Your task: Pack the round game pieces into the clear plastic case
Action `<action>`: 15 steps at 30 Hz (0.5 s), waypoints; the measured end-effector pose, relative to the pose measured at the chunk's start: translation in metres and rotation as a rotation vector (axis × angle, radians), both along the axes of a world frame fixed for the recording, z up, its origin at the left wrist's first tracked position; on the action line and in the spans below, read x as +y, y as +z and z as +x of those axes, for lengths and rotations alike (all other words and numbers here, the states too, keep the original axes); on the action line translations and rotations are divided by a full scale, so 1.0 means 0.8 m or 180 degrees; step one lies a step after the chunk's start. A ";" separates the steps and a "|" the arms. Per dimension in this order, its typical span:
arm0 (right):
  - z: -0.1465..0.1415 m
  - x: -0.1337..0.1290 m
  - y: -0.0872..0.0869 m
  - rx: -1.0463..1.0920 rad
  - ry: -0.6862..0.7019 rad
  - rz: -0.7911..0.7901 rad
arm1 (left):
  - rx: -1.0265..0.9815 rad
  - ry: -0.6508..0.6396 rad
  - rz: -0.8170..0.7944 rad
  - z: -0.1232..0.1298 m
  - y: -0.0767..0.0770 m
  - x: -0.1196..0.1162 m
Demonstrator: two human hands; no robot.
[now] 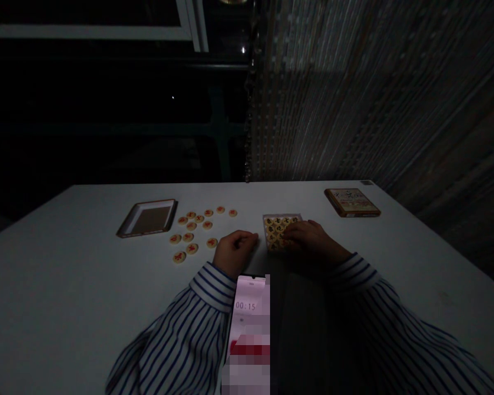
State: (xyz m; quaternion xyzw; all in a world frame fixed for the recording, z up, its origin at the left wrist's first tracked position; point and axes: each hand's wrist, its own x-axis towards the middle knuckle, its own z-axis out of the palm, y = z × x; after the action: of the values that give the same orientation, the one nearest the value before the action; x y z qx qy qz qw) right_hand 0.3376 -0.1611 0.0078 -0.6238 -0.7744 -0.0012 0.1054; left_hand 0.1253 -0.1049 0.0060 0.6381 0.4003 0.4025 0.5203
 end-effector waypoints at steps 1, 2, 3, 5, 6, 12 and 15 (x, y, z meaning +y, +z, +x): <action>0.000 0.000 0.000 0.0004 0.0014 0.0005 | -0.0015 0.0003 -0.0003 0.000 -0.001 0.000; 0.000 0.000 0.000 0.0005 0.0031 0.0016 | -0.0019 0.0004 -0.0011 0.000 -0.001 0.001; 0.001 0.000 0.000 0.0009 0.0043 0.0037 | -0.0012 0.0001 -0.0019 0.000 -0.002 0.001; 0.002 0.001 -0.002 0.0017 0.0070 0.0058 | 0.0018 0.0010 -0.0018 0.000 -0.001 0.001; 0.003 0.001 -0.003 0.0017 0.0077 0.0063 | 0.0039 0.0003 -0.0008 0.000 -0.001 0.001; -0.001 0.001 0.000 -0.0002 -0.0002 0.0004 | 0.0039 0.0032 -0.0029 0.000 0.002 -0.001; -0.004 -0.001 0.004 -0.0005 -0.0051 -0.0068 | 0.0076 0.0013 -0.0037 0.000 0.001 -0.001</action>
State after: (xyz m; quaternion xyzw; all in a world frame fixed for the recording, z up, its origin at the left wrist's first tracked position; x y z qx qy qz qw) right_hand 0.3346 -0.1617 0.0113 -0.6311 -0.7694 0.0057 0.0980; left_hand 0.1252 -0.1057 0.0069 0.6389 0.4101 0.3936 0.5183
